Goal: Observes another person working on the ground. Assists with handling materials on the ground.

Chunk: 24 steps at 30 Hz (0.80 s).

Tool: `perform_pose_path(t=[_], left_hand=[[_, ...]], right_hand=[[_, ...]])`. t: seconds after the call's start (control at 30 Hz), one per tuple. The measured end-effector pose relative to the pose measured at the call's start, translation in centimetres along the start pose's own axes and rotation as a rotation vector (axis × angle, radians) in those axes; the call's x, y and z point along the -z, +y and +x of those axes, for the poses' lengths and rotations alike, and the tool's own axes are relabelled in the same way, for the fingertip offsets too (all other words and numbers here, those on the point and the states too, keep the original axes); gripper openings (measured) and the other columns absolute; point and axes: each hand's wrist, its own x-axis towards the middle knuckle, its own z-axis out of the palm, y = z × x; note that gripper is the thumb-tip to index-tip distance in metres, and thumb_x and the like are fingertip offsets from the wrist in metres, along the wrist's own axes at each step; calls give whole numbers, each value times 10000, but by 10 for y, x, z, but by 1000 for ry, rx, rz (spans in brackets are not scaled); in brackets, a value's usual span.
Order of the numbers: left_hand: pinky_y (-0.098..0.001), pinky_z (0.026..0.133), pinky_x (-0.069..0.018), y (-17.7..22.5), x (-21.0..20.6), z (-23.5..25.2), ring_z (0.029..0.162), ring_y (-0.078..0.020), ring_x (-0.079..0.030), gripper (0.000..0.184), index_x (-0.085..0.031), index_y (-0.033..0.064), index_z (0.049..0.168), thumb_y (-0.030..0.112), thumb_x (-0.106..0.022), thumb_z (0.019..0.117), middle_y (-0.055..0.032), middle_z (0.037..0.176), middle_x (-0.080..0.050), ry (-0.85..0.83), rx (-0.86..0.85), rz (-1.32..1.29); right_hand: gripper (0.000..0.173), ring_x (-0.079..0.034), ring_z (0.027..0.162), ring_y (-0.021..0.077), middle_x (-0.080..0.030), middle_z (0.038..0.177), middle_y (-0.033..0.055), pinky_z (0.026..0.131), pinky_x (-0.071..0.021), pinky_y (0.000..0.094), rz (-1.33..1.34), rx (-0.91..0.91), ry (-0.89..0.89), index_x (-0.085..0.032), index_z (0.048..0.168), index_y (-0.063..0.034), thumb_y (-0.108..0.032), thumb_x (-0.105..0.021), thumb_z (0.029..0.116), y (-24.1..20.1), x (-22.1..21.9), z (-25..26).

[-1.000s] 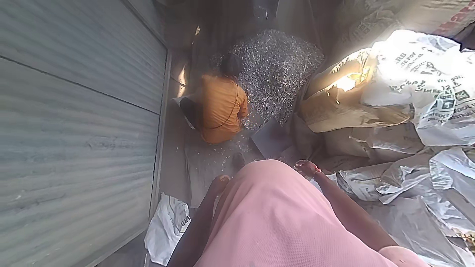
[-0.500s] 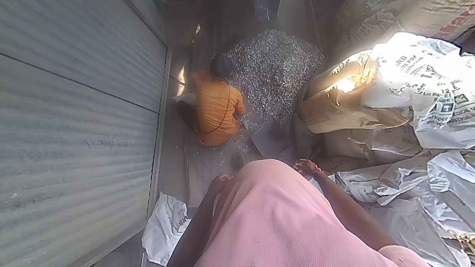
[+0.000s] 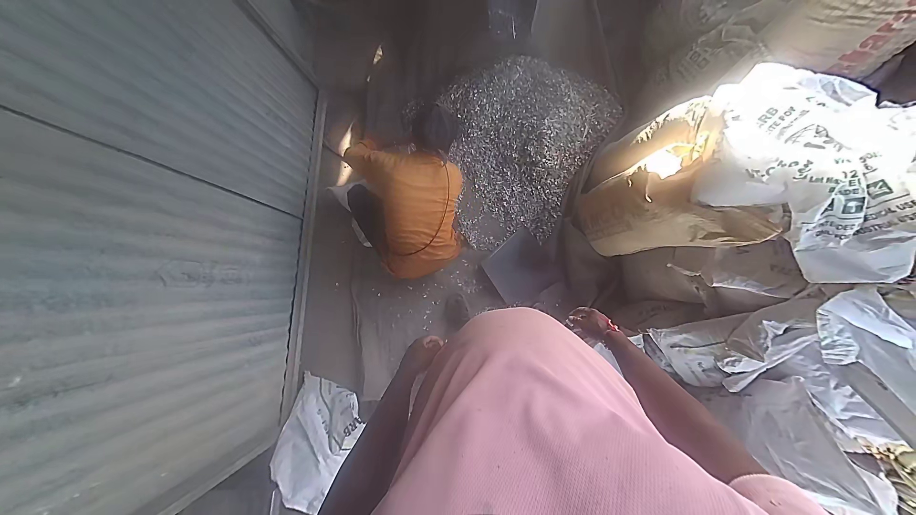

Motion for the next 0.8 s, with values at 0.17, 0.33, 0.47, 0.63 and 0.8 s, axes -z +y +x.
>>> perform_pose_path(t=[0.17, 0.33, 0.47, 0.63, 0.8], left_hand=[[-504, 1062, -489, 3, 2, -3, 1173, -285, -667, 364, -673, 65, 1293, 325, -564, 1062, -172, 1231, -704, -4, 14, -1], [-512, 1040, -501, 6, 5, -6, 1142, -288, -677, 350, -678, 69, 1279, 318, -559, 1064, -171, 1202, -712, -6, 22, -4], [-505, 1019, -517, 8, 6, -8, 1112, -285, -687, 341, -673, 61, 1277, 299, -554, 1065, -174, 1189, -712, -15, 27, -28], [-503, 1019, -515, 9, 6, -7, 1105, -284, -688, 344, -671, 57, 1280, 299, -551, 1068, -175, 1188, -712, -18, 28, -28], [-499, 1047, -500, 4, 2, -4, 1145, -279, -677, 353, -669, 63, 1292, 312, -550, 1072, -171, 1215, -708, -11, 20, -20]], right_hand=[[370, -625, 1234, 328, -668, 1293, 208, 1089, -451, 520, -2, 9, 8, -656, 1318, -51, -309, -554, 1072, -2, 2, -5], [368, -631, 1223, 332, -668, 1292, 211, 1082, -455, 525, 11, -1, 20, -652, 1326, -56, -304, -564, 1068, -2, 2, -8], [366, -628, 1230, 332, -671, 1291, 207, 1087, -454, 521, 17, -2, 20, -655, 1322, -52, -297, -574, 1063, 0, 1, -7], [375, -630, 1227, 323, -665, 1298, 207, 1086, -456, 512, 17, -7, 11, -646, 1334, -52, -304, -555, 1072, 0, 1, -10], [366, -639, 1216, 316, -675, 1285, 197, 1079, -465, 509, 32, -14, 17, -652, 1328, -63, -304, -562, 1067, 2, -3, -7]])
